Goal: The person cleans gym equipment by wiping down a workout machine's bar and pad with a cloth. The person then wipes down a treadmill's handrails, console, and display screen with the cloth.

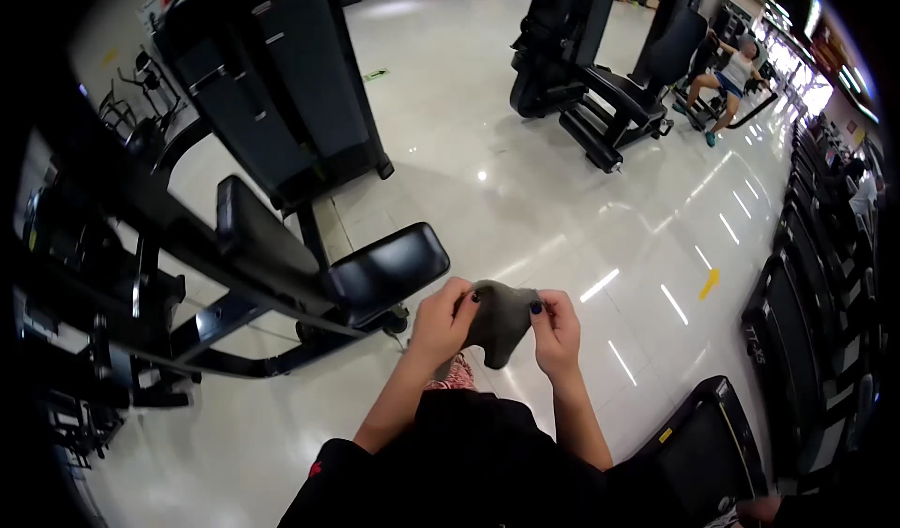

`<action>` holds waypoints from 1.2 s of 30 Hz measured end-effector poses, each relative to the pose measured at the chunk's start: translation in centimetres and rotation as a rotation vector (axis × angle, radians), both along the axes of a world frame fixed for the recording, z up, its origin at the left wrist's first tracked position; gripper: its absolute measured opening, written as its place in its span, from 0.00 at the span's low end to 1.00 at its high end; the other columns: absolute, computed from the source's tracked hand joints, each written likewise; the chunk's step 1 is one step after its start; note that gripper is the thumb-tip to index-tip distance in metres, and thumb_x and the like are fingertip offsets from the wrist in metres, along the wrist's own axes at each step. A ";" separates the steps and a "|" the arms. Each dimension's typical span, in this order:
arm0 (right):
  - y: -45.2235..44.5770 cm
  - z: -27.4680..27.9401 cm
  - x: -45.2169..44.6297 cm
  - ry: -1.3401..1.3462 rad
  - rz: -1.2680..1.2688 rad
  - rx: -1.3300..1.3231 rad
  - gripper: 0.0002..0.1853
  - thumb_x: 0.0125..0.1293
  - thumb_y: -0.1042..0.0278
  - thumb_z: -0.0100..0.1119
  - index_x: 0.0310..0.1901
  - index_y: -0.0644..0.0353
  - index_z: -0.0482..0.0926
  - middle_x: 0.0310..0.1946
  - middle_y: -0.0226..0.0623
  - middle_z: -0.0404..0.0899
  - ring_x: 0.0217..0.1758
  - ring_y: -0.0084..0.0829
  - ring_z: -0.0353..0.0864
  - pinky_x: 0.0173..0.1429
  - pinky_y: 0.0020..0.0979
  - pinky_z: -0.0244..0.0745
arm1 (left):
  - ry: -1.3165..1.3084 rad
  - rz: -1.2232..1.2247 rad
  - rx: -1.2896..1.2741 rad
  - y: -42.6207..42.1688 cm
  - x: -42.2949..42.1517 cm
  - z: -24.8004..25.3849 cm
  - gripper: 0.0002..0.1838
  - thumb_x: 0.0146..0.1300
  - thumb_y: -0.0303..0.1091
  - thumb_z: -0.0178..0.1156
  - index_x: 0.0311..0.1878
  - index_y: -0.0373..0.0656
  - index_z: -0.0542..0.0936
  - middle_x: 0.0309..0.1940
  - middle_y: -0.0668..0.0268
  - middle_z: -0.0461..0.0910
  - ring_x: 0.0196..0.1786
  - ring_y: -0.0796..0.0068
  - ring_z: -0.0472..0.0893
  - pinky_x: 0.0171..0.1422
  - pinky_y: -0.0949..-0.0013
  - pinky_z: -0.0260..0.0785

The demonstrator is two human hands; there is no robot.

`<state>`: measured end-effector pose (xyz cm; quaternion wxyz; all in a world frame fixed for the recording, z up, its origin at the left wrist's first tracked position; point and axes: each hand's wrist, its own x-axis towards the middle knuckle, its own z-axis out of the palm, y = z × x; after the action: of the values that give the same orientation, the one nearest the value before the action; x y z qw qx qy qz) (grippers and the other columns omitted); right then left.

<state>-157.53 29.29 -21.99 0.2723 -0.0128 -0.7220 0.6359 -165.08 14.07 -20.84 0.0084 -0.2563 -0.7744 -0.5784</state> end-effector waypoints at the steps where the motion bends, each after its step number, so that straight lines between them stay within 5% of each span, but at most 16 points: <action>1: 1.0 0.2 -2.8 -0.011 -0.006 -0.025 0.07 0.65 0.71 0.50 0.40 0.66 0.71 0.29 0.33 0.74 0.31 0.19 0.71 0.37 0.21 0.67 | 0.002 -0.003 -0.011 0.5 -2.6 0.1 0.06 0.61 0.31 0.52 0.35 0.37 0.72 0.21 0.56 0.73 0.23 0.63 0.74 0.29 0.70 0.65; 4: 3.7 1.1 -8.3 0.007 -0.050 -0.049 0.07 0.64 0.71 0.51 0.40 0.66 0.72 0.28 0.36 0.77 0.31 0.23 0.75 0.38 0.23 0.69 | 0.028 -0.016 -0.024 2.5 -8.6 1.8 0.06 0.61 0.30 0.53 0.35 0.37 0.73 0.19 0.58 0.73 0.21 0.67 0.73 0.27 0.72 0.64; 7: 7.0 1.4 -13.2 -0.031 -0.066 -0.057 0.07 0.66 0.70 0.49 0.41 0.66 0.69 0.30 0.29 0.72 0.32 0.17 0.67 0.37 0.19 0.65 | 0.034 -0.064 -0.068 6.3 -14.4 1.8 0.06 0.61 0.30 0.53 0.34 0.37 0.73 0.18 0.59 0.72 0.20 0.69 0.72 0.27 0.73 0.64; 12: 13.7 -1.9 -21.1 -0.063 -0.153 0.010 0.07 0.63 0.73 0.51 0.40 0.66 0.71 0.29 0.36 0.74 0.32 0.23 0.72 0.39 0.23 0.68 | 0.075 -0.077 -0.026 13.2 -22.8 -0.4 0.05 0.60 0.31 0.54 0.34 0.39 0.73 0.19 0.58 0.73 0.21 0.61 0.74 0.27 0.69 0.65; 17: 18.3 0.5 -29.7 -0.092 0.009 -0.077 0.07 0.66 0.69 0.49 0.40 0.64 0.70 0.33 0.30 0.72 0.34 0.19 0.69 0.39 0.20 0.66 | 0.044 0.040 0.035 16.4 -28.9 0.3 0.05 0.59 0.32 0.55 0.34 0.41 0.74 0.19 0.60 0.73 0.20 0.63 0.73 0.26 0.69 0.64; 25: 15.6 -0.1 -44.6 -0.073 0.302 -0.025 0.08 0.66 0.69 0.49 0.41 0.65 0.70 0.30 0.30 0.71 0.30 0.17 0.67 0.35 0.18 0.64 | 0.036 0.398 0.041 12.5 -38.9 -0.5 0.04 0.58 0.30 0.56 0.33 0.40 0.74 0.19 0.60 0.73 0.21 0.65 0.74 0.27 0.71 0.64; 36: 9.2 -0.4 -60.9 0.003 0.419 -0.055 0.07 0.66 0.69 0.49 0.40 0.63 0.69 0.32 0.29 0.71 0.34 0.17 0.68 0.41 0.19 0.64 | 0.130 0.455 -0.045 6.5 -53.1 0.1 0.05 0.59 0.30 0.55 0.34 0.39 0.73 0.22 0.58 0.74 0.24 0.60 0.75 0.28 0.68 0.65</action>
<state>-218.41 38.49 -22.40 0.1349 0.1312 -0.6907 0.6983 -218.20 20.61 -20.71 0.1824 -0.1121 -0.8226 -0.5268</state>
